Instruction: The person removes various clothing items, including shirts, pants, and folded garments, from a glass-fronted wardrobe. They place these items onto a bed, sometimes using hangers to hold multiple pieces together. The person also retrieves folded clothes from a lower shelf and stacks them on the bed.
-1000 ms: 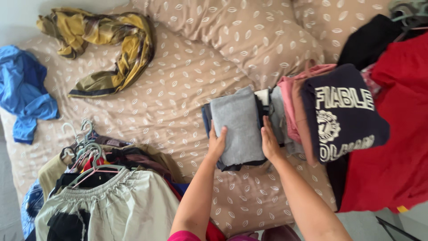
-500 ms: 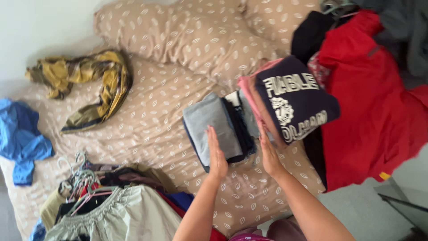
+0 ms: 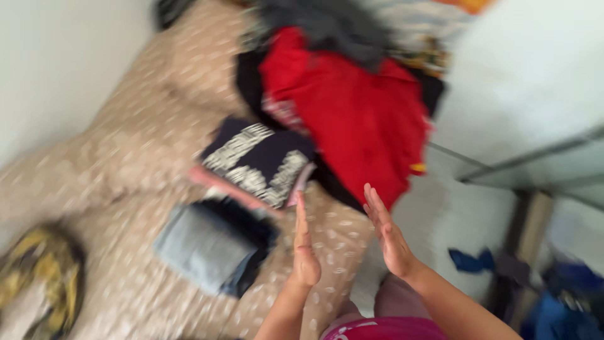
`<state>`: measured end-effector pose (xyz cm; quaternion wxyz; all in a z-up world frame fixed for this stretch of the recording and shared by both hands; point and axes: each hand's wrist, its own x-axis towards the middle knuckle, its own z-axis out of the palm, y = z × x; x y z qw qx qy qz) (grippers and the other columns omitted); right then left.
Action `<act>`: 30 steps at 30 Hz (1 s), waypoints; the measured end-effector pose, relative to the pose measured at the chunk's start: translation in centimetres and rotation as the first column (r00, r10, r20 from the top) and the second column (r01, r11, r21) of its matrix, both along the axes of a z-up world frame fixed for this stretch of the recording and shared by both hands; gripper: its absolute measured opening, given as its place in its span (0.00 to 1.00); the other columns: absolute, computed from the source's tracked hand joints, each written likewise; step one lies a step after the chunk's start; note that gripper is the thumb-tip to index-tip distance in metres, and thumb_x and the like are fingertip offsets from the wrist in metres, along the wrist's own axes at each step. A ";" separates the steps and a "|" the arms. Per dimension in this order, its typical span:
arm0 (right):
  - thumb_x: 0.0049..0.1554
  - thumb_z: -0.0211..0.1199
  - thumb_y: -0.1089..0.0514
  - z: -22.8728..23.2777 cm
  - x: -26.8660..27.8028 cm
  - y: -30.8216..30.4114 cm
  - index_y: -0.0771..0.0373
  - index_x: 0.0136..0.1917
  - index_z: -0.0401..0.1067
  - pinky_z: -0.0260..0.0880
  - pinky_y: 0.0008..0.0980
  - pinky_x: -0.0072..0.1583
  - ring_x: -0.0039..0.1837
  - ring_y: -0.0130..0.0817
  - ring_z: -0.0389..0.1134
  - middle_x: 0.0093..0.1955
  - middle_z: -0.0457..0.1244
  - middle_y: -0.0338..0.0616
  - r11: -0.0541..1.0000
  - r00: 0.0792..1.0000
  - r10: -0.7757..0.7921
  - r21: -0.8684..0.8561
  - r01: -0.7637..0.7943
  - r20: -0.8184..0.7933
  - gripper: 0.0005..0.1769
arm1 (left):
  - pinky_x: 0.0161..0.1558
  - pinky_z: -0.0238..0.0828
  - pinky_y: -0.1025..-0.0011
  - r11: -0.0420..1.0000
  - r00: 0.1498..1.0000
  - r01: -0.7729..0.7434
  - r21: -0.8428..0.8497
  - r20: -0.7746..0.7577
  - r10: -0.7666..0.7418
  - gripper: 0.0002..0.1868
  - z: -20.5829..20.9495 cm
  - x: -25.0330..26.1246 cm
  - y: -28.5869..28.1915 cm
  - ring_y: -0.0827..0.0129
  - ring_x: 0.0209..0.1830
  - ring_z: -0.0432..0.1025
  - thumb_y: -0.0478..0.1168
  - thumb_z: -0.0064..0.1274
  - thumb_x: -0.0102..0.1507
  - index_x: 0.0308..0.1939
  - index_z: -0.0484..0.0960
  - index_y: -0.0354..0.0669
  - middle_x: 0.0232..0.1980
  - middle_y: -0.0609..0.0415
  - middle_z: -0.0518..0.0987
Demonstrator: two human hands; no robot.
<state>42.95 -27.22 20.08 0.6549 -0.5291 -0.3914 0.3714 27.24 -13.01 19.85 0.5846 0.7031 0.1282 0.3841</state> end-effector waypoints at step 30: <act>0.70 0.34 0.29 1.3 15.7 -34.8 0.63 0.86 0.29 0.28 0.51 0.85 0.90 0.48 0.27 0.90 0.28 0.55 0.432 0.431 -0.902 0.068 0.899 0.019 0.47 | 0.85 0.30 0.52 0.422 0.429 0.887 -0.187 -0.002 -0.903 0.55 3.8 32.8 -30.5 0.48 0.89 0.34 0.75 0.14 0.70 0.82 0.37 0.30 0.87 0.37 0.36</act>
